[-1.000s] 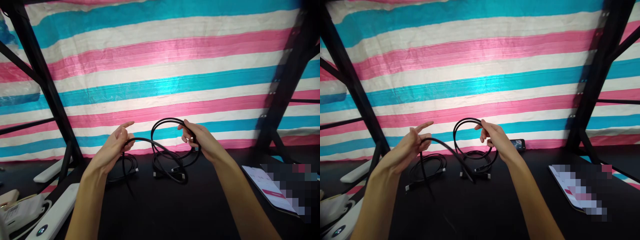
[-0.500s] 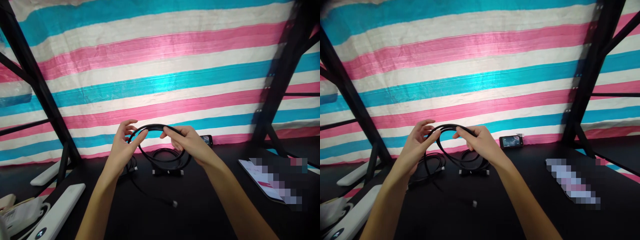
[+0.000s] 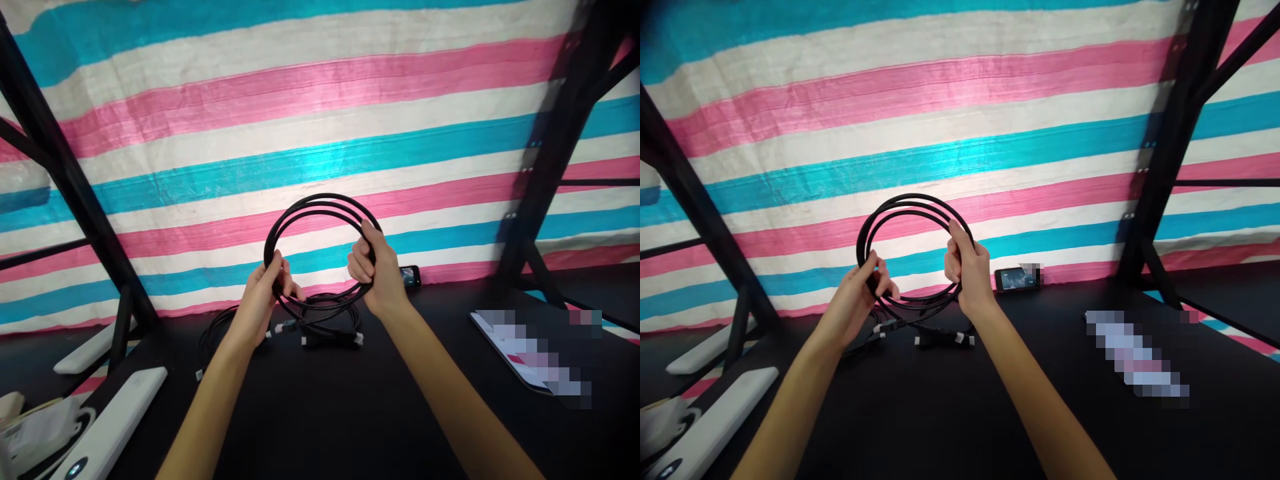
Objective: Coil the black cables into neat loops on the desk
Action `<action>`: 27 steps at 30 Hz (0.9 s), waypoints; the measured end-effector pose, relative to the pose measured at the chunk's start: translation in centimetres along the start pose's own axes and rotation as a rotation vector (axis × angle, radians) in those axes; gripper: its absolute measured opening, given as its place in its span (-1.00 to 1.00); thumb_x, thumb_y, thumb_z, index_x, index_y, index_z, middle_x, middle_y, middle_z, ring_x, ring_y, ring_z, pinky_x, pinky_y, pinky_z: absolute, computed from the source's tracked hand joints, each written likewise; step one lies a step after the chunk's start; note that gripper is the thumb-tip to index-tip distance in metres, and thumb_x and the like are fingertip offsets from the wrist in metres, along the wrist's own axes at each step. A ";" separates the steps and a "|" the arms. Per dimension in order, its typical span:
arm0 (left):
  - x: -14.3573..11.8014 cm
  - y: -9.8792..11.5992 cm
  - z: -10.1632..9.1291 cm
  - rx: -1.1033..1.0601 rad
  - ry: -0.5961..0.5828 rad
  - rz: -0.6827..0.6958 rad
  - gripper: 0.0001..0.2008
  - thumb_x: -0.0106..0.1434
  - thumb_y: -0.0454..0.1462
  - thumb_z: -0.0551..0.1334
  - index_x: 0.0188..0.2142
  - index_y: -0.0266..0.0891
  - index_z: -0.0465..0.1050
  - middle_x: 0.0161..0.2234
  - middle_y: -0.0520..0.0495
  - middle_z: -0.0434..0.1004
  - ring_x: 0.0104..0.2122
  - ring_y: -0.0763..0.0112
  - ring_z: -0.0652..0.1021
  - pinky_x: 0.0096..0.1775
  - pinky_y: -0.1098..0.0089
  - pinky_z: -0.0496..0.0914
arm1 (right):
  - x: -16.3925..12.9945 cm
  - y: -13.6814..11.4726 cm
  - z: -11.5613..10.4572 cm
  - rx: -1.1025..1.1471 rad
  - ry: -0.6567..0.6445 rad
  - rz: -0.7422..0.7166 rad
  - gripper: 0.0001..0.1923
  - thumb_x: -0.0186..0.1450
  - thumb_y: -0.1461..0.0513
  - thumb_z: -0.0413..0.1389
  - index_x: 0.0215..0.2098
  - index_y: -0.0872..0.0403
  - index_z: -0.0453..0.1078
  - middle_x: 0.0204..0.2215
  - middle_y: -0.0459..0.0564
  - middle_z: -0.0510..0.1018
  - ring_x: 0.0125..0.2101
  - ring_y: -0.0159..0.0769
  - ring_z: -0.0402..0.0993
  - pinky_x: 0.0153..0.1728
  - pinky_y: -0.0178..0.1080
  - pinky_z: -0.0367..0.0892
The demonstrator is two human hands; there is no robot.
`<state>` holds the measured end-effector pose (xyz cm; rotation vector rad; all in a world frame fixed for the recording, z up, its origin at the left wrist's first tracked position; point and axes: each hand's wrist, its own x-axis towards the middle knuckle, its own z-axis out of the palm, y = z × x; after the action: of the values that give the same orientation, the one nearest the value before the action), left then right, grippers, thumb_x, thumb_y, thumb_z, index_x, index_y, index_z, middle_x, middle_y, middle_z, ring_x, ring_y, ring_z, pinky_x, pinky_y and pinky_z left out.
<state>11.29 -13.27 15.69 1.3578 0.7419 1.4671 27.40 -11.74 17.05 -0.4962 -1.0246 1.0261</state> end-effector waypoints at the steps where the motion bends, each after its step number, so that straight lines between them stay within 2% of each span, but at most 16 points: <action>1: 0.0 0.2 -0.2 -0.003 -0.011 -0.029 -0.67 0.22 -0.04 0.21 -0.48 -0.23 0.26 -0.73 0.19 0.08 -0.65 0.52 0.39 -0.44 0.50 0.29 | 0.2 0.1 -0.2 -0.011 -0.026 0.034 -0.52 0.07 -0.05 0.25 -0.65 0.03 0.13 -0.85 -0.31 -0.02 -0.81 -0.56 -0.14 -0.77 -0.35 -0.17; 4: 0.0 1.1 -1.0 -0.053 0.017 -0.086 -0.68 0.19 -0.07 0.25 -0.51 -0.23 0.26 -0.78 0.26 -0.11 -0.80 0.64 0.18 -0.55 0.54 0.24 | 0.7 0.0 -1.0 -0.115 -0.127 0.112 -0.64 0.05 0.03 0.30 -0.56 0.07 0.28 -0.82 -0.31 0.09 -0.79 -0.56 -0.05 -0.76 -0.38 0.03; 6: 0.0 1.5 -1.4 -0.083 0.030 -0.136 -0.69 0.16 -0.10 0.28 -0.53 -0.24 0.27 -0.79 0.28 -0.15 -0.83 0.70 0.01 -0.62 0.56 0.18 | 0.9 -0.2 -1.5 -0.216 -0.203 0.132 -0.68 0.07 0.04 0.29 -0.44 0.08 0.35 -0.77 -0.29 0.20 -0.78 -0.55 0.05 -0.71 -0.38 0.16; 8: -0.1 1.8 -1.7 -0.055 0.027 -0.175 -0.70 0.14 -0.12 0.30 -0.54 -0.25 0.28 -0.80 0.29 -0.16 -0.83 0.72 -0.06 -0.67 0.57 0.11 | 0.9 -0.5 -1.8 -0.297 -0.274 0.140 -0.68 0.11 0.03 0.26 -0.33 0.08 0.38 -0.71 -0.25 0.29 -0.75 -0.53 0.15 -0.68 -0.39 0.22; 10: -0.1 1.7 -1.9 0.018 -0.004 -0.196 -0.70 0.13 -0.13 0.31 -0.55 -0.25 0.30 -0.81 0.28 -0.14 -0.83 0.73 -0.08 -0.69 0.57 0.06 | 0.7 -0.6 -1.9 -0.353 -0.310 0.136 -0.65 0.14 0.02 0.24 -0.24 0.07 0.39 -0.68 -0.23 0.33 -0.72 -0.52 0.21 -0.67 -0.40 0.21; 13: -0.1 1.3 -1.8 0.144 -0.042 -0.186 -0.70 0.13 -0.09 0.31 -0.52 -0.26 0.35 -0.81 0.28 -0.10 -0.82 0.73 -0.09 -0.71 0.57 0.00 | 0.2 -0.5 -1.4 -0.410 -0.349 0.131 -0.61 0.15 0.00 0.22 -0.18 0.06 0.39 -0.69 -0.25 0.28 -0.73 -0.54 0.12 -0.73 -0.43 0.03; 17: -0.1 0.8 -1.5 0.206 0.020 -0.132 -0.69 0.12 -0.05 0.31 -0.48 -0.26 0.38 -0.81 0.27 -0.10 -0.80 0.72 -0.08 -0.72 0.58 -0.07 | -0.5 -0.8 -0.7 -0.476 -0.479 0.163 -0.61 0.20 -0.06 0.15 -0.34 0.11 0.44 -0.70 -0.24 0.15 -0.72 -0.57 -0.02 -0.73 -0.42 -0.13; 20: -0.3 1.1 -1.5 0.219 -0.009 -0.144 -0.69 0.12 -0.05 0.31 -0.47 -0.26 0.40 -0.81 0.27 -0.10 -0.81 0.73 -0.08 -0.73 0.58 -0.05 | -0.5 -1.1 -0.8 -0.486 -0.480 0.193 -0.55 0.22 -0.09 0.10 -0.27 0.12 0.50 -0.70 -0.25 0.04 -0.70 -0.56 -0.10 -0.72 -0.40 -0.17; 22: -0.5 1.5 -1.6 0.245 -0.084 -0.172 -0.71 0.12 -0.07 0.31 -0.45 -0.25 0.40 -0.81 0.28 -0.08 -0.84 0.72 -0.03 -0.70 0.57 0.10 | -0.3 -1.3 -1.2 -0.495 -0.442 0.164 -0.54 0.20 -0.10 0.12 -0.29 0.14 0.53 -0.70 -0.26 -0.02 -0.69 -0.56 -0.15 -0.70 -0.39 -0.20; 25: -0.8 1.9 -1.9 0.296 -0.209 -0.228 -0.75 0.13 -0.09 0.31 -0.41 -0.24 0.41 -0.79 0.28 -0.03 -0.84 0.63 0.18 -0.50 0.43 0.40 | 0.0 -1.4 -1.7 -0.529 -0.374 0.104 -0.56 0.17 -0.08 0.17 -0.32 0.13 0.57 -0.72 -0.25 -0.02 -0.69 -0.56 -0.16 -0.69 -0.37 -0.22; 27: -0.8 1.9 -2.0 0.342 -0.251 -0.247 -0.73 0.14 -0.07 0.29 -0.41 -0.24 0.41 -0.78 0.24 0.04 -0.76 0.50 0.39 -0.39 0.38 0.43 | 0.2 -1.5 -1.9 -0.571 -0.326 0.053 -0.60 0.15 -0.06 0.20 -0.34 0.11 0.58 -0.74 -0.24 0.06 -0.70 -0.56 -0.13 -0.68 -0.36 -0.17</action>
<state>8.87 -14.32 16.71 1.6065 0.9868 0.9835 29.80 -12.07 17.39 -0.8397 -1.6179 0.8675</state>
